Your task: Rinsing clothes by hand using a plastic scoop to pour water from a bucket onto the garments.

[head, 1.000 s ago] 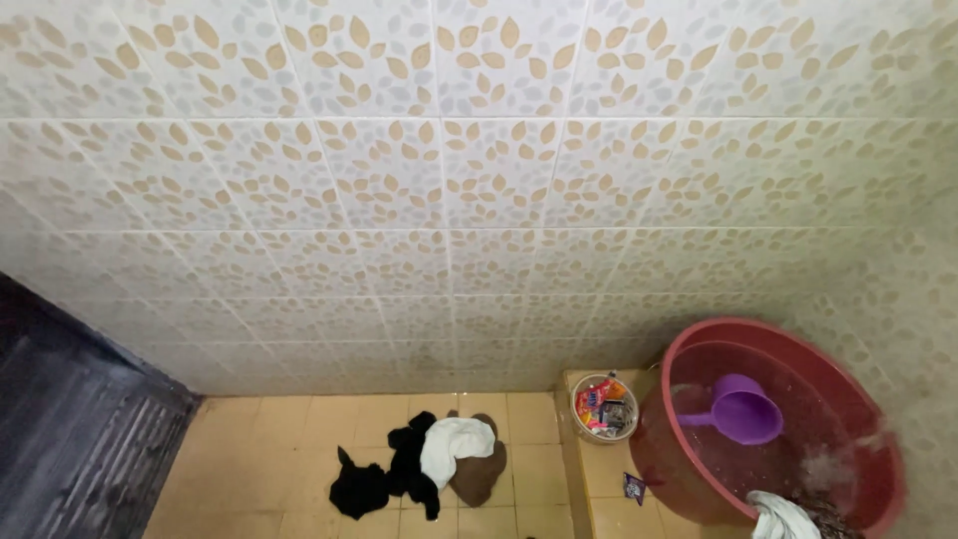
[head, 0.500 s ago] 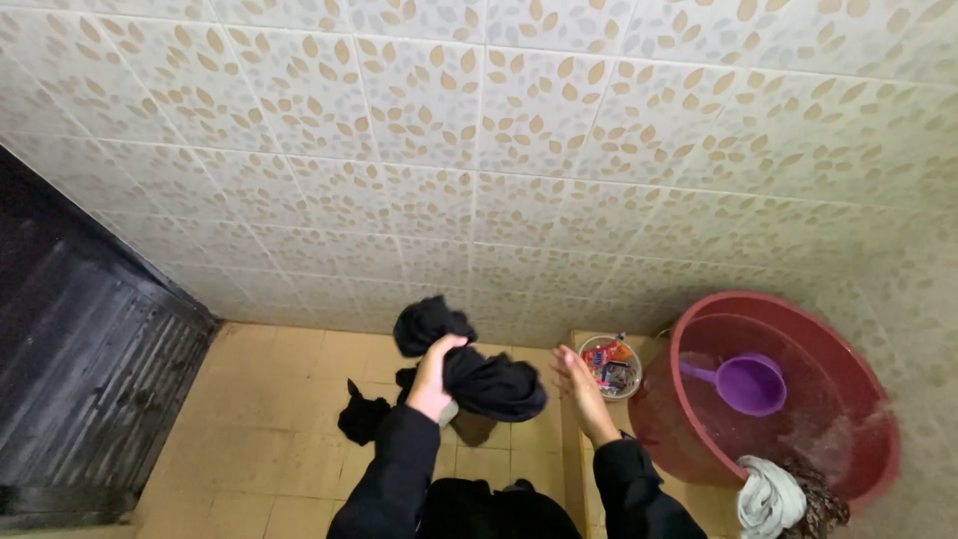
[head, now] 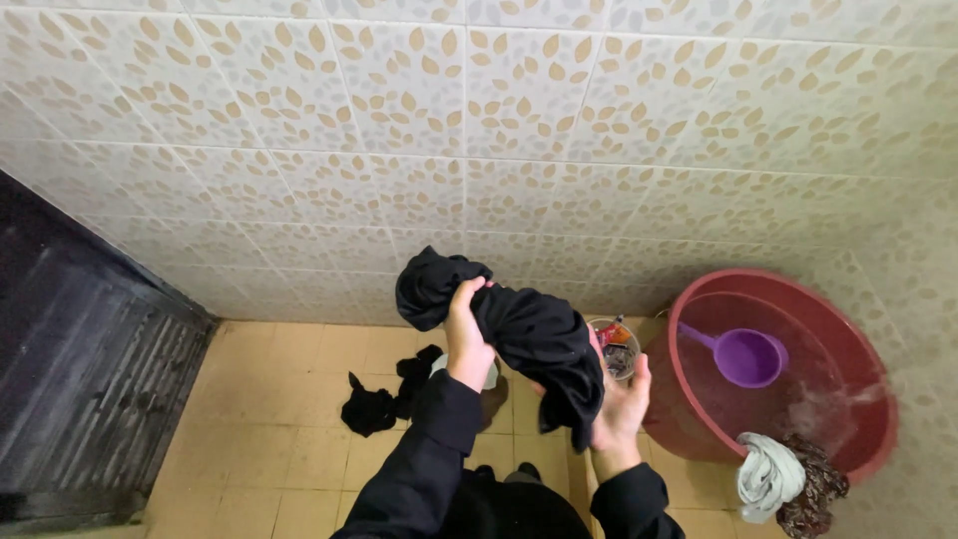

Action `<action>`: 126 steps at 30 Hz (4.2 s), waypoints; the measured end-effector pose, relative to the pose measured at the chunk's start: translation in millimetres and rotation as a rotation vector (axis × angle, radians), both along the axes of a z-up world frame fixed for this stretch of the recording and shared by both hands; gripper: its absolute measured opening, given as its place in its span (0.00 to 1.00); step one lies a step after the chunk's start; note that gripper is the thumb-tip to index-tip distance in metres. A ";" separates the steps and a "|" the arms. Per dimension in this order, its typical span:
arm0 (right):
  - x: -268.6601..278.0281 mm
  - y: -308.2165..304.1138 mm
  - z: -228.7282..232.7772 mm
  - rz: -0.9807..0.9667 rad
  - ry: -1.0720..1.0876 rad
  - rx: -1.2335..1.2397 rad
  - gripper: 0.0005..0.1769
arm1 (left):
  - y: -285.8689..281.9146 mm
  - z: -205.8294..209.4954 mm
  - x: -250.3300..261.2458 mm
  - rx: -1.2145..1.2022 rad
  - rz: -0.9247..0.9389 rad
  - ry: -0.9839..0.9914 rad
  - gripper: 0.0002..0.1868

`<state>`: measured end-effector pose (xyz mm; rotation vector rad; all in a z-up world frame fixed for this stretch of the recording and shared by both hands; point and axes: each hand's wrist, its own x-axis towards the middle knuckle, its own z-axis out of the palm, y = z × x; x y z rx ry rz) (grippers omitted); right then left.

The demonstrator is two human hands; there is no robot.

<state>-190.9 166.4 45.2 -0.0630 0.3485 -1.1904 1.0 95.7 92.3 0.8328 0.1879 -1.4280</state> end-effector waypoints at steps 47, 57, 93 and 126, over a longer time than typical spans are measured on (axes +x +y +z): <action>61.2 -151.5 -5.2 0.073 1.012 -1.091 0.25 | -69.6 -84.6 21.7 -0.499 -0.463 -1.261 0.19; 42.3 -192.7 -194.6 0.478 0.625 -0.725 0.28 | -94.0 -89.8 42.6 -0.600 -0.535 -1.233 0.20; 41.2 -80.0 -45.5 0.604 0.400 -0.471 0.35 | -1.3 76.0 45.7 -0.433 -0.511 -1.225 0.21; 44.7 -76.2 86.8 0.265 1.322 -1.158 0.59 | 17.0 101.3 92.1 -0.519 -0.211 -0.378 0.40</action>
